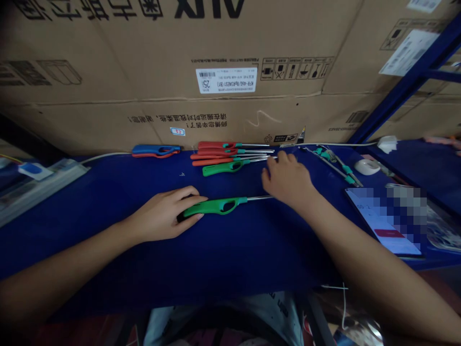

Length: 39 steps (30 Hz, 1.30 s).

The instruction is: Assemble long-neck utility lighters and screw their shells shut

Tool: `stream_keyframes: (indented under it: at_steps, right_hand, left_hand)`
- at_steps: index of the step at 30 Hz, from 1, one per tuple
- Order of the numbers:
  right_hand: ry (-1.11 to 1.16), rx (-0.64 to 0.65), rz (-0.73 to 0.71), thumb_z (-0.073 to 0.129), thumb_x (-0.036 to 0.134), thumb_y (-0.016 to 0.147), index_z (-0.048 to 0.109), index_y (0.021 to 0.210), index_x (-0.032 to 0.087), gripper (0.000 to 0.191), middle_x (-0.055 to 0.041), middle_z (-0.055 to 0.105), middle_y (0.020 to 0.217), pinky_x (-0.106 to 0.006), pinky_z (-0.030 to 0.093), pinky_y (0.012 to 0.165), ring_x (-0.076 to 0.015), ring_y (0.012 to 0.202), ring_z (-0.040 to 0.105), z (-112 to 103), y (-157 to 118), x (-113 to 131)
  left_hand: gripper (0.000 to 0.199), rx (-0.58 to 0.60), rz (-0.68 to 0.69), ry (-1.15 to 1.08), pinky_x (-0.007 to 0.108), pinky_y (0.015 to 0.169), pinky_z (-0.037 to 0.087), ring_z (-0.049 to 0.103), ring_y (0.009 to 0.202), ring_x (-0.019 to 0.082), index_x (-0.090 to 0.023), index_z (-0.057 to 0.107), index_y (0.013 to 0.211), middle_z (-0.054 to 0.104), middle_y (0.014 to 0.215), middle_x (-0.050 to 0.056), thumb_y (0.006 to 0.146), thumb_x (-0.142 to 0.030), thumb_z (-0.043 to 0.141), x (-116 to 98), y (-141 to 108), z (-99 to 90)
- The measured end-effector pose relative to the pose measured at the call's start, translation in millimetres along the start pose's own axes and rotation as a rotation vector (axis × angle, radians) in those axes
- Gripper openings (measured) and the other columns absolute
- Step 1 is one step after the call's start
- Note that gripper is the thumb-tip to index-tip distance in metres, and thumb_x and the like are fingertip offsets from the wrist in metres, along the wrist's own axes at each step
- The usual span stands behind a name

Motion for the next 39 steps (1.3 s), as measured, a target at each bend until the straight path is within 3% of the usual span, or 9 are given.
stream_keyframes:
  at_steps: [3, 5, 7, 9, 13, 15, 18, 23, 39]
  right_hand:
    - [-0.085, 0.227, 0.280, 0.050, 0.031, 0.090, 0.060, 0.116, 0.005, 0.038, -0.0349, 0.058, 0.116, -0.050, 0.050, 0.068, -0.0482, 0.101, 0.062, 25, 0, -42]
    - [-0.022, 0.432, 0.363, 0.054, 0.026, 0.086, 0.058, 0.120, 0.004, 0.041, -0.0345, 0.062, 0.110, -0.049, 0.050, 0.068, -0.0463, 0.095, 0.066, 45, -3, -59]
    - [0.008, 0.504, 0.376, 0.055, 0.022, 0.083, 0.056, 0.122, 0.002, 0.043, -0.0313, 0.066, 0.100, -0.048, 0.051, 0.069, -0.0427, 0.090, 0.068, 50, -2, -66]
    - [0.019, 0.411, 0.366, 0.052, 0.022, 0.084, 0.053, 0.124, 0.000, 0.045, -0.0306, 0.066, 0.101, -0.047, 0.051, 0.072, -0.0409, 0.091, 0.068, 38, 3, -65]
    - [0.342, -0.209, 0.119, 0.048, 0.024, 0.091, 0.056, 0.126, 0.006, 0.040, -0.0253, 0.065, 0.116, -0.047, 0.051, 0.090, -0.0352, 0.106, 0.065, -27, 7, -19]
    - [0.595, -0.307, -0.131, 0.051, 0.026, 0.093, 0.062, 0.122, 0.015, 0.033, -0.0170, 0.069, 0.115, -0.044, 0.052, 0.094, -0.0296, 0.108, 0.066, -43, -2, 23]
    - [0.821, -0.168, -0.375, 0.053, 0.024, 0.096, 0.066, 0.123, 0.019, 0.031, -0.0122, 0.070, 0.109, -0.038, 0.057, 0.087, -0.0221, 0.097, 0.069, -37, -11, 84]
    - [0.897, 0.025, -0.416, 0.054, 0.021, 0.094, 0.072, 0.117, 0.016, 0.029, -0.0116, 0.072, 0.100, -0.036, 0.059, 0.082, -0.0197, 0.088, 0.070, -5, 3, 131]
    - [1.020, 0.042, -0.285, 0.058, 0.027, 0.090, 0.074, 0.115, 0.022, 0.030, -0.0117, 0.073, 0.118, -0.047, 0.051, 0.102, -0.0268, 0.110, 0.069, 18, 33, 138]
  left_hand:
    - [0.030, -0.002, -0.028, -0.089, 0.027, 0.065, 0.051, 0.064, 0.074, 0.015, -0.023, 0.065, 0.122, 0.063, 0.110, 0.005, 0.096, -0.033, 0.053, 2, -1, -2.5]
    - [0.028, -0.022, -0.034, -0.176, 0.027, 0.067, 0.052, 0.064, 0.076, 0.015, -0.022, 0.066, 0.119, 0.063, 0.108, 0.006, 0.095, -0.031, 0.054, 3, -1, -3.0]
    - [0.027, -0.054, -0.037, -0.251, 0.027, 0.071, 0.053, 0.064, 0.080, 0.015, -0.020, 0.067, 0.118, 0.063, 0.107, 0.006, 0.094, -0.028, 0.056, 5, 0, -3.2]
    - [0.027, -0.083, -0.037, -0.307, 0.027, 0.072, 0.054, 0.064, 0.080, 0.015, -0.020, 0.068, 0.116, 0.063, 0.106, 0.006, 0.091, -0.025, 0.060, 7, 0, -2.6]
    - [0.029, -0.120, -0.031, -0.408, 0.024, 0.066, 0.054, 0.062, 0.072, 0.012, -0.019, 0.068, 0.114, 0.063, 0.101, 0.005, 0.086, -0.019, 0.065, 5, 0, 0.1]
    - [0.027, -0.141, -0.027, -0.449, 0.023, 0.064, 0.054, 0.061, 0.068, 0.011, -0.018, 0.069, 0.112, 0.062, 0.099, 0.005, 0.085, -0.020, 0.067, 3, 1, 1.0]
    - [0.024, -0.161, -0.007, -0.451, 0.025, 0.069, 0.055, 0.062, 0.071, 0.012, -0.017, 0.070, 0.111, 0.062, 0.094, 0.004, 0.088, -0.023, 0.067, -3, 3, 2.8]
    - [0.022, -0.163, 0.054, -0.438, 0.028, 0.081, 0.056, 0.066, 0.084, 0.016, -0.015, 0.071, 0.109, 0.065, 0.101, 0.007, 0.090, -0.024, 0.068, -12, 2, 5.7]
    - [0.030, -0.168, 0.079, -0.422, 0.029, 0.089, 0.055, 0.069, 0.095, 0.020, -0.015, 0.072, 0.114, 0.069, 0.106, 0.009, 0.091, -0.032, 0.068, -7, 0, 12.7]
Point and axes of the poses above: each hand's wrist, its own y-axis towards the middle knuckle, its own z-axis out of the palm, x = y × z, the point moved 9 cm from there along y, towards the middle knuckle
